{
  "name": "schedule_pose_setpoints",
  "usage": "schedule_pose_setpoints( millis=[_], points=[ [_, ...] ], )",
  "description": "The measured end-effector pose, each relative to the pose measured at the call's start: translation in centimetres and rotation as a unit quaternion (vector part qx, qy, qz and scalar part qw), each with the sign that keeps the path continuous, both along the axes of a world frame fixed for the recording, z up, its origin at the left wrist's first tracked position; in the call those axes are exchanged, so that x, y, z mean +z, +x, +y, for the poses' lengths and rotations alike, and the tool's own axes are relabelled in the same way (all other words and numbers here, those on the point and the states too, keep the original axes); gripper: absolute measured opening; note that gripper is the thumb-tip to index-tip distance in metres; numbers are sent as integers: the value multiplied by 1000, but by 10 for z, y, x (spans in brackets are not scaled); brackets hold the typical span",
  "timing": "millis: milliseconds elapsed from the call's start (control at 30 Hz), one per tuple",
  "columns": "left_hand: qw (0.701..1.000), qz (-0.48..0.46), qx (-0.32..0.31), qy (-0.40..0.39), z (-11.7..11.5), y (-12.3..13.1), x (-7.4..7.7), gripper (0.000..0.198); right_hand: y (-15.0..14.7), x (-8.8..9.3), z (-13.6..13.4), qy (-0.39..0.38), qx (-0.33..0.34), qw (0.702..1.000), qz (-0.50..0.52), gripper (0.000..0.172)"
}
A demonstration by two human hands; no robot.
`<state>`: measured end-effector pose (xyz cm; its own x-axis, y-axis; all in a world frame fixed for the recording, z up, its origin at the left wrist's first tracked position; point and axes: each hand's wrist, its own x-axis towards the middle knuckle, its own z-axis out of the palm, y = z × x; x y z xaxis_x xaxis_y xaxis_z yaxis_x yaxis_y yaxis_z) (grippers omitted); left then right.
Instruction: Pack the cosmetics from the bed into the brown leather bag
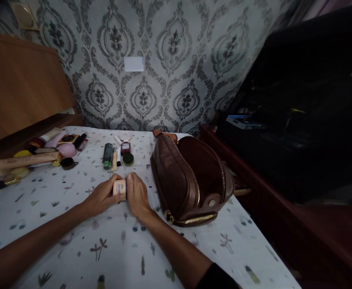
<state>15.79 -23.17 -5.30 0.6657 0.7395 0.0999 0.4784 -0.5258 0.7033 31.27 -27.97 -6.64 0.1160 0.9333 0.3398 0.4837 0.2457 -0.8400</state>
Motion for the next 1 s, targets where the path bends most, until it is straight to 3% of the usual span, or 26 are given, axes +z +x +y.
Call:
schedule_pose_setpoints(
  millis=[267,400,567,800,1000],
  points=[
    [998,-64,-11,-18,1,-4,-12,54,-1,1,-1,50,-10,998,25,37],
    [995,-95,-9,39,0,-2,-16,75,6,-4,6,19,-31,997,70,44],
    [990,-116,-53,60,-2,0,-10,55,11,-8,13,-2,-41,993,111,50],
    [994,-110,-7,2,-5,-2,-1,46,10,-4,12,2,-30,993,110,48],
    [986,-152,3,-63,-1,-1,-7,39,8,-2,9,5,-6,994,106,46]
  ],
)
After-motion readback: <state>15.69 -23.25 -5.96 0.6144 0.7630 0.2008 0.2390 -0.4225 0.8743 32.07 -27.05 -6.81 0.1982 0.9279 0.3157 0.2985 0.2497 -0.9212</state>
